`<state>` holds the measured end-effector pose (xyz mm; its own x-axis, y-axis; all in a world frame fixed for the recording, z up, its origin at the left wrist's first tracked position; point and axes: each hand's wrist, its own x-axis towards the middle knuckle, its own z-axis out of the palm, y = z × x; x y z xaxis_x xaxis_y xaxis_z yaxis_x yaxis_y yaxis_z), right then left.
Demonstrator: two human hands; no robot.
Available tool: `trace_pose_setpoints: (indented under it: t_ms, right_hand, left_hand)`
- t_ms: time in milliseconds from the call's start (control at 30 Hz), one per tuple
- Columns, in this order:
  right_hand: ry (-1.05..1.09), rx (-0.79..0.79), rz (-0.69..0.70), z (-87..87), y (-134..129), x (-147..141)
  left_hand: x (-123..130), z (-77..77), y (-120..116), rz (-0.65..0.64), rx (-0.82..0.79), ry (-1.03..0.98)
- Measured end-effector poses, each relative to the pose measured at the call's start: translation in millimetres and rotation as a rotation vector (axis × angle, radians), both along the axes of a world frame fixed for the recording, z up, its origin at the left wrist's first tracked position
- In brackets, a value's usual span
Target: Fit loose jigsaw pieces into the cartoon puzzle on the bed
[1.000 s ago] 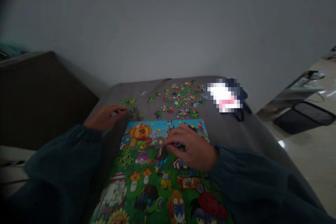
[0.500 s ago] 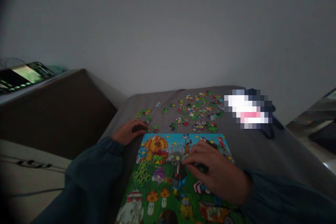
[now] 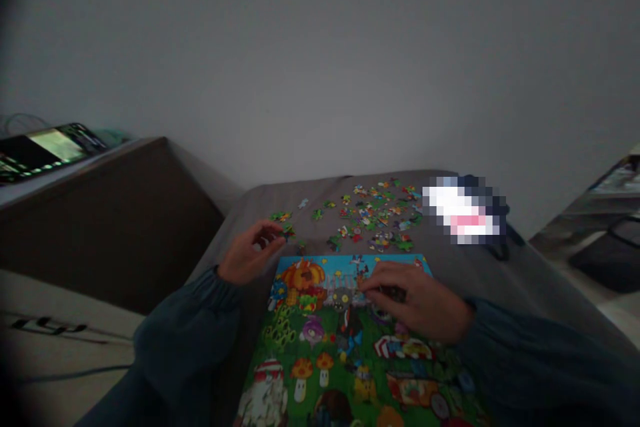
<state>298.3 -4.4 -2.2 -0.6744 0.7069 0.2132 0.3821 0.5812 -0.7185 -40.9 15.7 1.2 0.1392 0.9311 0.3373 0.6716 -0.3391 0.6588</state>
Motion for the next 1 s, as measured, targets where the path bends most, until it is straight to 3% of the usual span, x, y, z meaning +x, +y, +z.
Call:
trace_pose_setpoints:
  t_ms: [133, 233, 400, 500, 600, 767, 900, 1000]
  right_hand:
    - [-0.095, -0.019, -0.146, 21.0, -3, 16]
    - [-0.139, 0.008, -0.127, 37.5, -26, 15]
    - [-0.191, 0.12, -0.079, 49.7, -59, -31]
    - [-0.195, 0.126, -0.072, 49.9, -60, -61]
    - [-0.187, 0.121, -0.089, 51.6, -55, -71]
    - [-0.14, 0.069, -0.137, 61.9, -69, -39]
    - [-0.071, 0.021, -0.242, 59.7, -129, -3]
    - [-0.051, -0.122, -0.446, 45.7, -178, 11]
  left_hand:
    - [37, 10.4, -30, -0.171, 0.047, -0.021]
    - [56, 13.4, -51, -0.298, 0.056, -0.031]
    - [67, 11.2, -67, -0.464, 0.071, -0.03]
    - [66, 6.8, -66, -0.494, 0.093, 0.001]
    - [62, 4.0, -62, -0.501, 0.084, 0.026]
    - [53, -1.9, -51, -0.586, 0.04, 0.088]
    - [54, -13.1, -40, -0.573, 0.102, 0.222]
    - [58, -18.0, -38, -0.673, 0.205, 0.257]
